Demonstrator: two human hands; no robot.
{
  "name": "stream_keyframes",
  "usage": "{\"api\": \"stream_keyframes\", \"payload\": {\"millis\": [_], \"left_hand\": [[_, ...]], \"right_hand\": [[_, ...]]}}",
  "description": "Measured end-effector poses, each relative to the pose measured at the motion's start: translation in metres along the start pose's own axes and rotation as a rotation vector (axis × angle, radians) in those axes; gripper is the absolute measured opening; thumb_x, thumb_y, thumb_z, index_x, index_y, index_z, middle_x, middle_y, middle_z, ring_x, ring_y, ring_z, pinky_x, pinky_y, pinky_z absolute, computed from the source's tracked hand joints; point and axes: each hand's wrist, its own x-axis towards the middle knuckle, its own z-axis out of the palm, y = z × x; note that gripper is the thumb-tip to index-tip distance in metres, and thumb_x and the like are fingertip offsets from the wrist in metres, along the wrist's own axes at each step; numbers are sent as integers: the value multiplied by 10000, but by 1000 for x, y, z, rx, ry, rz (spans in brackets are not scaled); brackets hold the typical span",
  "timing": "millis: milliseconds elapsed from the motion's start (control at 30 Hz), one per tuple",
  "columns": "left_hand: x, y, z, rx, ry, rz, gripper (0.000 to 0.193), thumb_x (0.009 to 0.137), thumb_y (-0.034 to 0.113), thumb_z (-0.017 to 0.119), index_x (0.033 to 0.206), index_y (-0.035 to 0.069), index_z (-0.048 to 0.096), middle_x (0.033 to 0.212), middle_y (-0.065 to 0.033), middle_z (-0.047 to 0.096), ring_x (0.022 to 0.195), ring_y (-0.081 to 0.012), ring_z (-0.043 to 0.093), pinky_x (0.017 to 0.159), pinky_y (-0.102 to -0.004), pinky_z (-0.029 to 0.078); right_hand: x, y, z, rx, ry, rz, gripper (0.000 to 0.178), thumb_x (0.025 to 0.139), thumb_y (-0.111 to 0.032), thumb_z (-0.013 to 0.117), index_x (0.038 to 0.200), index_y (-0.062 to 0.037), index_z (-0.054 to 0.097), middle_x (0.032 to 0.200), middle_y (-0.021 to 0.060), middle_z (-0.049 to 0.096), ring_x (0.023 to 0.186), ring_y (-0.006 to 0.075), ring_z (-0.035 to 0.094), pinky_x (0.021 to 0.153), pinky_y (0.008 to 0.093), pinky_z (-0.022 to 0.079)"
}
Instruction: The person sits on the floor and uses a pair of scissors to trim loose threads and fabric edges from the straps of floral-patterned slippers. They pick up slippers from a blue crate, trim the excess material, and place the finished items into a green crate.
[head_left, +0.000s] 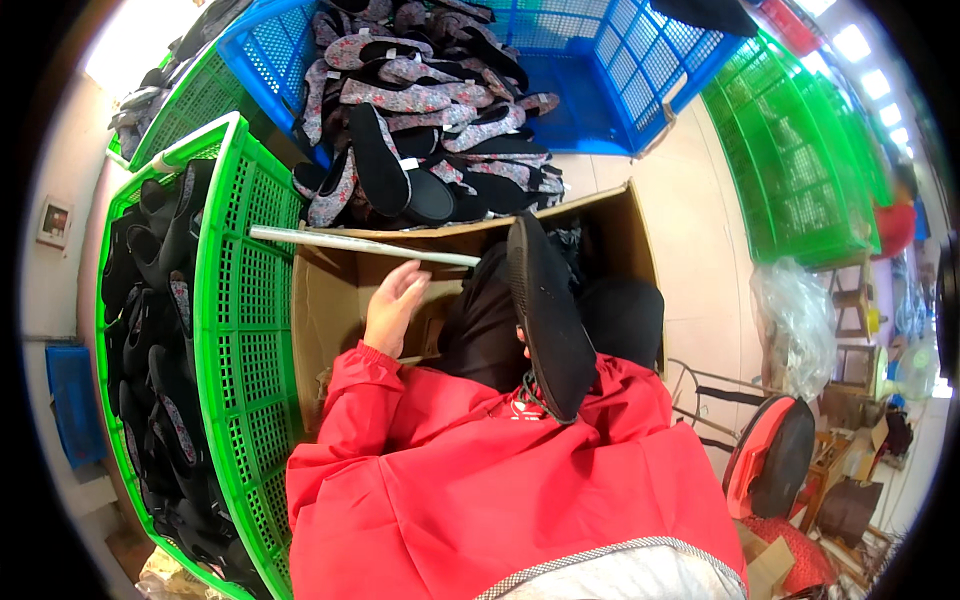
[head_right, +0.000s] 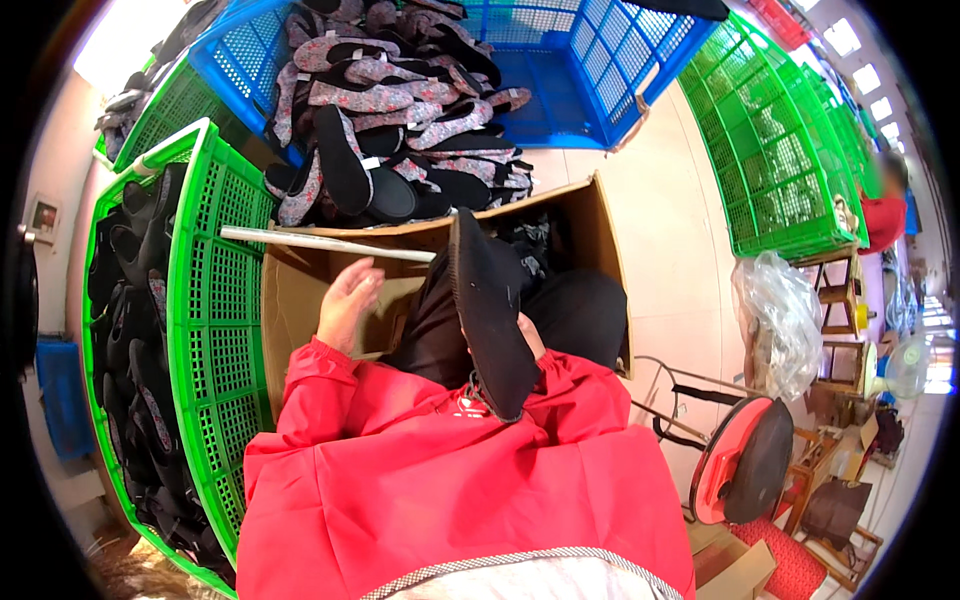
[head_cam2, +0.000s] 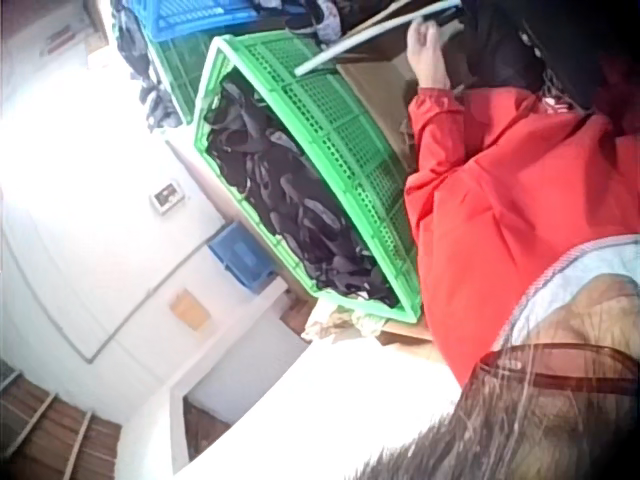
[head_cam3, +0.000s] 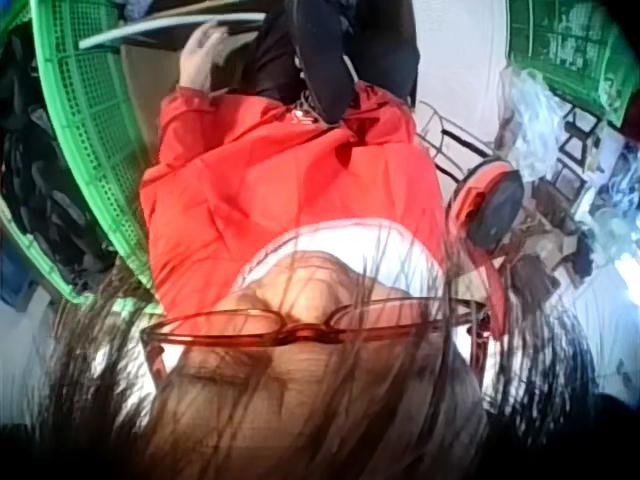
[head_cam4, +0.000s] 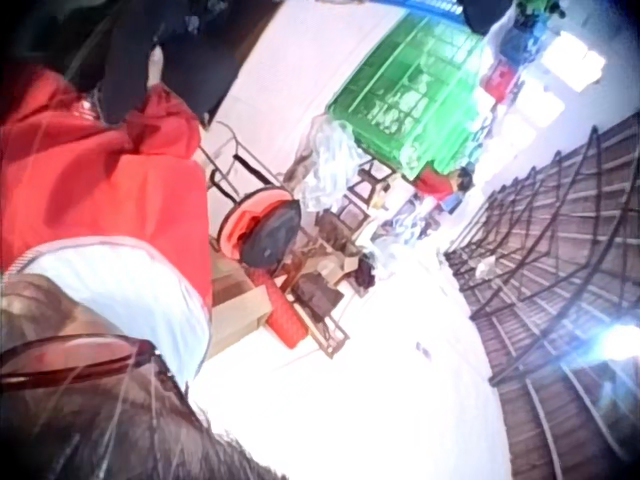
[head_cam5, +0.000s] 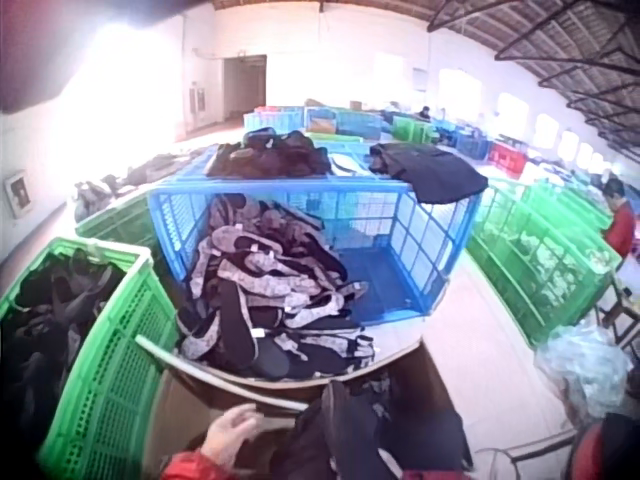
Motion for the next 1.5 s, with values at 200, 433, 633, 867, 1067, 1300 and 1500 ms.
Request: {"api": "stream_keyframes", "payload": {"millis": [200,433,633,867,1067,1300,1500], "left_hand": [[-24,63,75,-118,-275,232,637,946,171,611,1508,98,319,1445,-97,420,1284,-213,458,1038,-386,414],[-22,48,81,-476,-186,13,552,916,108,625,1429,86,423,1270,-113,547,1130,-232,563,925,-372,503],[-12,41,56,-472,118,22,512,862,3,610,1357,52,487,1056,-133,653,888,-226,666,794,-367,558],[-1,20,37,-489,282,-35,499,870,-7,604,1352,50,488,1047,-123,648,882,-233,659,772,-377,557],[9,3,29,-595,358,-39,327,891,141,653,1196,59,570,993,-88,654,826,-220,646,733,-378,545],[-13,26,48,-671,355,-212,233,907,318,642,879,87,632,799,-75,672,718,-241,651,710,-372,547],[6,-9,20,-604,365,-86,193,905,220,662,1001,61,612,949,-80,656,816,-233,653,745,-383,551]], "right_hand": [[-44,2,112,-577,221,-453,317,745,73,588,1051,7,640,831,24,651,693,98,598,644,247,488],[-56,8,124,-483,195,-395,315,773,48,603,1084,5,625,835,28,645,708,101,608,665,242,481],[-64,-4,129,-345,11,-772,317,930,-38,544,1246,-16,529,1221,187,602,1058,229,647,559,175,459],[-86,-19,152,-694,-68,-666,396,964,-204,634,1305,-28,538,1095,21,600,973,79,544,850,200,424],[-81,-9,153,-696,-15,-628,368,955,-215,655,1261,-26,577,1070,-35,566,939,43,499,875,200,409],[-55,18,151,-729,94,-729,223,942,-140,667,1124,-14,636,1026,-9,624,932,58,558,861,214,450],[-38,17,133,-532,396,-821,144,884,-125,737,989,-52,671,872,-48,635,788,42,560,748,193,461]]}}
